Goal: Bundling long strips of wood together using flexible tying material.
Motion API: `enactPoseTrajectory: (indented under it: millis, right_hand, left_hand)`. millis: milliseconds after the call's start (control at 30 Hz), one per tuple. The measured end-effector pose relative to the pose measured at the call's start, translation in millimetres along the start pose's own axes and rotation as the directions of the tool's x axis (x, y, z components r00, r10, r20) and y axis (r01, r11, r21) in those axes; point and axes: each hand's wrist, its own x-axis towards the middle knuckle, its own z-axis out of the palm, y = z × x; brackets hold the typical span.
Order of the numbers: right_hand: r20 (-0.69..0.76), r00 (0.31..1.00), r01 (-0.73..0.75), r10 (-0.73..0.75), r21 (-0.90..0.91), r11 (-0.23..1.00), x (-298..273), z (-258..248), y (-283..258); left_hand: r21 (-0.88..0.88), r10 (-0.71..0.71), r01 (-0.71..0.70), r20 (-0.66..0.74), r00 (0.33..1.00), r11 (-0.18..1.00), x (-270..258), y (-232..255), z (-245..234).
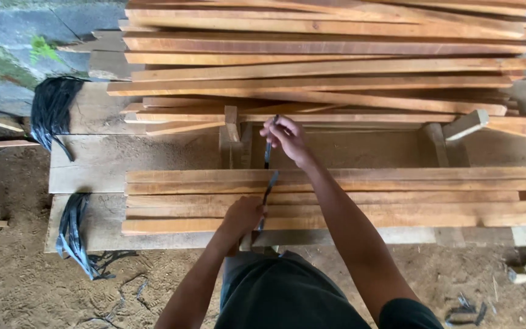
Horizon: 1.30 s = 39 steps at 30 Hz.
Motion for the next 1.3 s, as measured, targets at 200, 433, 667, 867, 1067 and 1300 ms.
enactPoseTrajectory:
  millis: [200,433,667,867,1067,1300]
  right_hand:
    - [0.196,0.953,-0.178,0.230,-0.252,0.951,-43.0,-9.6,-23.2]
    - [-0.031,0.912,-0.407,0.410,-0.200,0.891,-64.7,-4.5,-20.5]
    - [-0.065,0.922,-0.388,0.382,-0.154,0.909,-71.3,-9.4,-5.2]
    - [-0.068,0.927,-0.374,0.369,-0.071,0.925,-67.1,-15.2,24.7]
    - [-0.097,0.928,-0.370,0.361,-0.100,0.924,-73.2,-5.2,-4.6]
    - [0.072,0.934,-0.299,0.349,-0.373,0.878,-65.4,-1.6,-14.8]
  left_hand:
    - [-0.122,-0.022,0.006,-0.132,0.991,0.993,9.8,16.2,-33.5]
    - [-0.282,0.016,-0.100,-0.287,0.958,0.954,69.2,16.3,-28.1]
    - [-0.502,-0.063,-0.137,-0.361,0.930,0.854,87.5,-7.1,-13.2]
    - [-0.617,-0.112,-0.153,-0.369,0.923,0.772,69.1,6.9,-20.6]
    - [-0.606,-0.113,-0.175,-0.407,0.907,0.776,76.9,2.2,-19.1]
    - [-0.576,-0.110,-0.167,-0.414,0.904,0.800,70.2,10.1,-25.7]
